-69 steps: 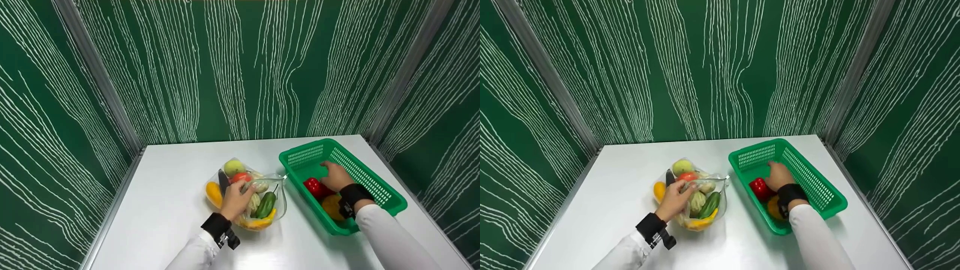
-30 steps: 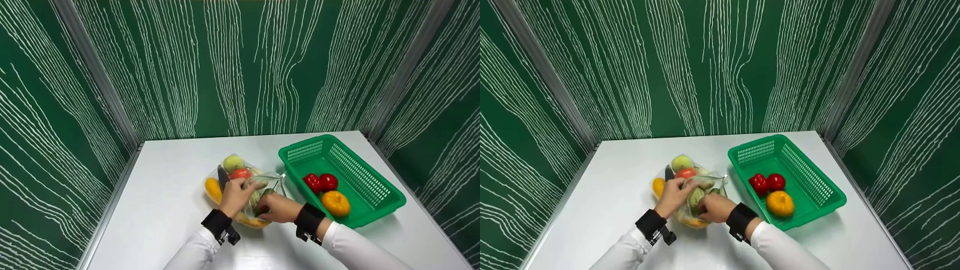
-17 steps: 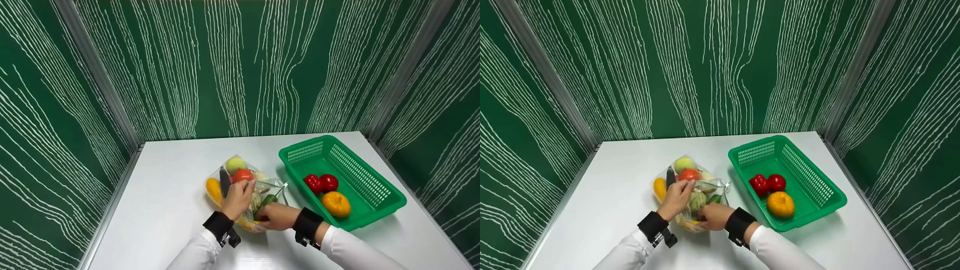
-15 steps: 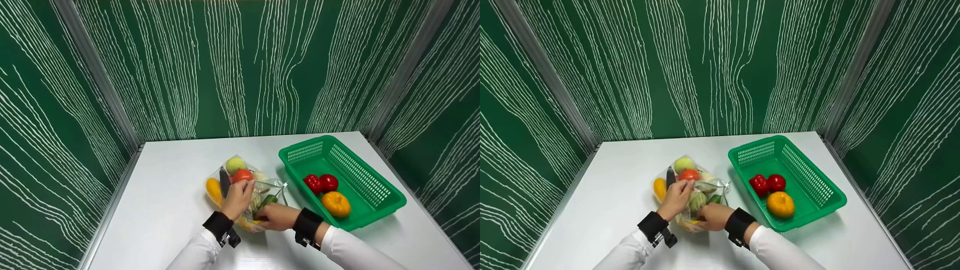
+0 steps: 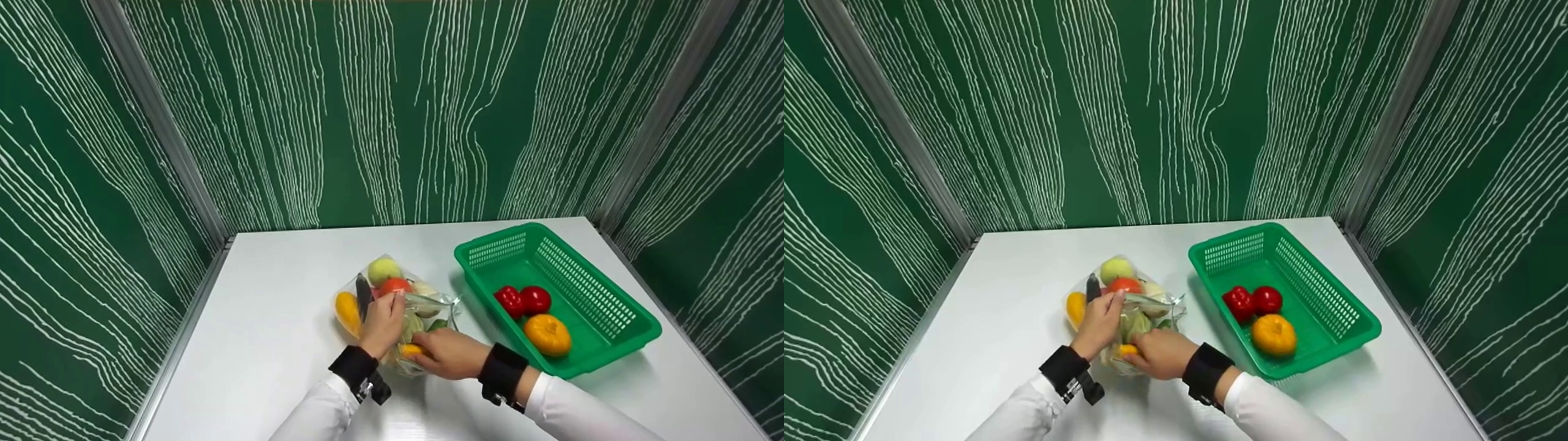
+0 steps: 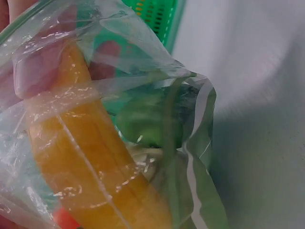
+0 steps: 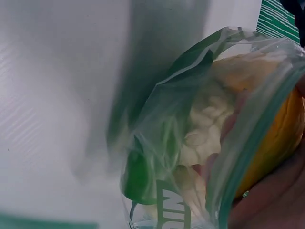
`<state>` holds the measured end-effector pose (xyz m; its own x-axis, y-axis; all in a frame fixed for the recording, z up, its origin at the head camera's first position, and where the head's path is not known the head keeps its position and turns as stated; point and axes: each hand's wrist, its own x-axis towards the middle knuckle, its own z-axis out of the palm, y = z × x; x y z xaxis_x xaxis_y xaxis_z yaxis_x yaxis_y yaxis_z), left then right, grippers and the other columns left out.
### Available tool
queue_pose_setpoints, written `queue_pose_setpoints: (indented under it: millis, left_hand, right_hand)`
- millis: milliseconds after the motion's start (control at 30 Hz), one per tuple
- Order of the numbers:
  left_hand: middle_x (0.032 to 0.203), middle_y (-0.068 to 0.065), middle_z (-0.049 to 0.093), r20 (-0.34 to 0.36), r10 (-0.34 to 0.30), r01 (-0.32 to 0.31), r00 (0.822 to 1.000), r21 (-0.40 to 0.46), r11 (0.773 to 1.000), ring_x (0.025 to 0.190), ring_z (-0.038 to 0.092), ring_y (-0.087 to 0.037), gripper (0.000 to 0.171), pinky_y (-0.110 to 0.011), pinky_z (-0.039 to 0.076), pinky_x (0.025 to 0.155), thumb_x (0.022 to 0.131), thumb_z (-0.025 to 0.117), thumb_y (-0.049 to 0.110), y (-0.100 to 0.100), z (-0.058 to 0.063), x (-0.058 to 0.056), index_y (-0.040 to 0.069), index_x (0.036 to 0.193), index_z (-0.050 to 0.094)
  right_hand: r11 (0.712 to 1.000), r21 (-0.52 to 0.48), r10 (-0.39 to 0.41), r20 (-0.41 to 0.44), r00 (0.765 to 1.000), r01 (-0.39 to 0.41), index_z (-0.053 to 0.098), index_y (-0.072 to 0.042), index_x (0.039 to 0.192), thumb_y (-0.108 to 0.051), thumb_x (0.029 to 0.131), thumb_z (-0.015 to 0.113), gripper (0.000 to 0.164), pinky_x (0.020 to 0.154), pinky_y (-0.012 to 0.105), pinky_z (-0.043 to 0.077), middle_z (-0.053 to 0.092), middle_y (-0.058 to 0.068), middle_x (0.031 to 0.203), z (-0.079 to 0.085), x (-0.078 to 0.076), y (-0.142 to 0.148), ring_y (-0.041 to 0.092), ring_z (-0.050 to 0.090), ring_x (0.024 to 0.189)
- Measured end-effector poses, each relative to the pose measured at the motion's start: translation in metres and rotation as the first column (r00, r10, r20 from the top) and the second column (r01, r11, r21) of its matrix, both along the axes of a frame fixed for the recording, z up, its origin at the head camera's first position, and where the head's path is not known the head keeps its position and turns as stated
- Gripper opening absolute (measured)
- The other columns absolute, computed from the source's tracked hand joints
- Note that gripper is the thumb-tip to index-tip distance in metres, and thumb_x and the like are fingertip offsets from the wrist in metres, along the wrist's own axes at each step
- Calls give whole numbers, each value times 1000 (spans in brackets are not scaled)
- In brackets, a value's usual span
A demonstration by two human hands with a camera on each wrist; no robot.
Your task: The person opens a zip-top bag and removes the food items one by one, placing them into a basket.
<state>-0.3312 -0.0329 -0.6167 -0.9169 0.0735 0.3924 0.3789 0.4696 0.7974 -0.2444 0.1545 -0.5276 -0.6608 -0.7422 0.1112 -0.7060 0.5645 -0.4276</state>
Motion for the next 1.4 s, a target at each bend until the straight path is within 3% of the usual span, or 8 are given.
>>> queue_pose_setpoints:
  millis: [233, 267, 467, 633, 833, 1167, 1300, 1400]
  left_hand:
    - [63, 12, 36, -12, 0, 0, 1000, -22, 1000, 57, 41, -6, 50, -24, 36, 54, 116, 48, 46, -2, 0, -4, 24, 71, 49]
    - [63, 9, 36, -24, -4, 3, 1000, -27, 1000, 58, 41, -9, 50, -26, 36, 55, 116, 49, 44, -2, 8, 3, 22, 71, 49]
    - [64, 8, 37, 16, -6, 6, 1000, -6, 1000, 58, 41, -10, 48, -27, 36, 55, 116, 50, 40, -4, 7, 1, 21, 71, 50]
    - [64, 12, 36, 45, -21, 22, 999, -11, 1000, 56, 37, -6, 49, -26, 36, 55, 117, 46, 44, -6, -10, -11, 23, 73, 48]
    - [64, 13, 39, 55, -13, 14, 998, -17, 1000, 56, 41, -5, 48, -27, 40, 56, 117, 46, 42, -7, -6, -9, 23, 73, 51]
    - [62, 14, 40, 55, 4, -4, 998, -11, 1000, 55, 43, -5, 49, -28, 40, 55, 116, 47, 44, -7, -7, -7, 26, 71, 50]
    - [63, 12, 41, 41, -4, 4, 999, 6, 1000, 56, 43, -6, 48, -26, 38, 54, 117, 47, 41, -6, 6, 2, 25, 71, 49]
    - [63, 6, 42, -7, -27, 27, 1000, 11, 1000, 57, 43, -13, 47, -31, 37, 54, 116, 48, 37, -6, 30, 21, 19, 72, 50]
  right_hand:
    - [994, -62, -85, 0, 996, 85, 66, -13, 94, -39, 106, 71, 30, 60, 20, 38, 55, -10, 72, 15, 3, 5, 0, 46, 63]
    - [993, -66, -96, 3, 995, 96, 67, -13, 94, -42, 105, 73, 31, 60, 20, 39, 57, -10, 73, 18, 2, 7, 0, 47, 64]
    - [985, -131, -113, 14, 993, 114, 74, -11, 110, -45, 100, 78, 35, 68, 21, 51, 75, -3, 93, 34, -4, 25, 3, 58, 75]
    - [956, -255, -148, 13, 989, 147, 76, -9, 114, -37, 101, 79, 31, 68, 22, 55, 77, 2, 98, 48, -10, 45, 6, 60, 77]
    - [910, -328, -234, 104, 967, 255, 77, -8, 114, -30, 104, 76, 24, 67, 21, 54, 76, 1, 96, 59, -13, 72, 6, 60, 74]
    - [772, -471, -369, 215, 904, 427, 75, 2, 115, -13, 110, 66, 18, 68, 19, 47, 69, 6, 94, 64, -32, 127, 9, 55, 72]
    - [700, -480, -439, 296, 848, 530, 71, 6, 121, -17, 112, 62, 26, 65, 21, 45, 62, 1, 91, 65, -37, 148, 9, 51, 70]
    - [643, -457, -495, 364, 789, 614, 68, 6, 127, -27, 114, 60, 36, 63, 22, 44, 57, 1, 91, 65, -41, 162, 11, 48, 70]
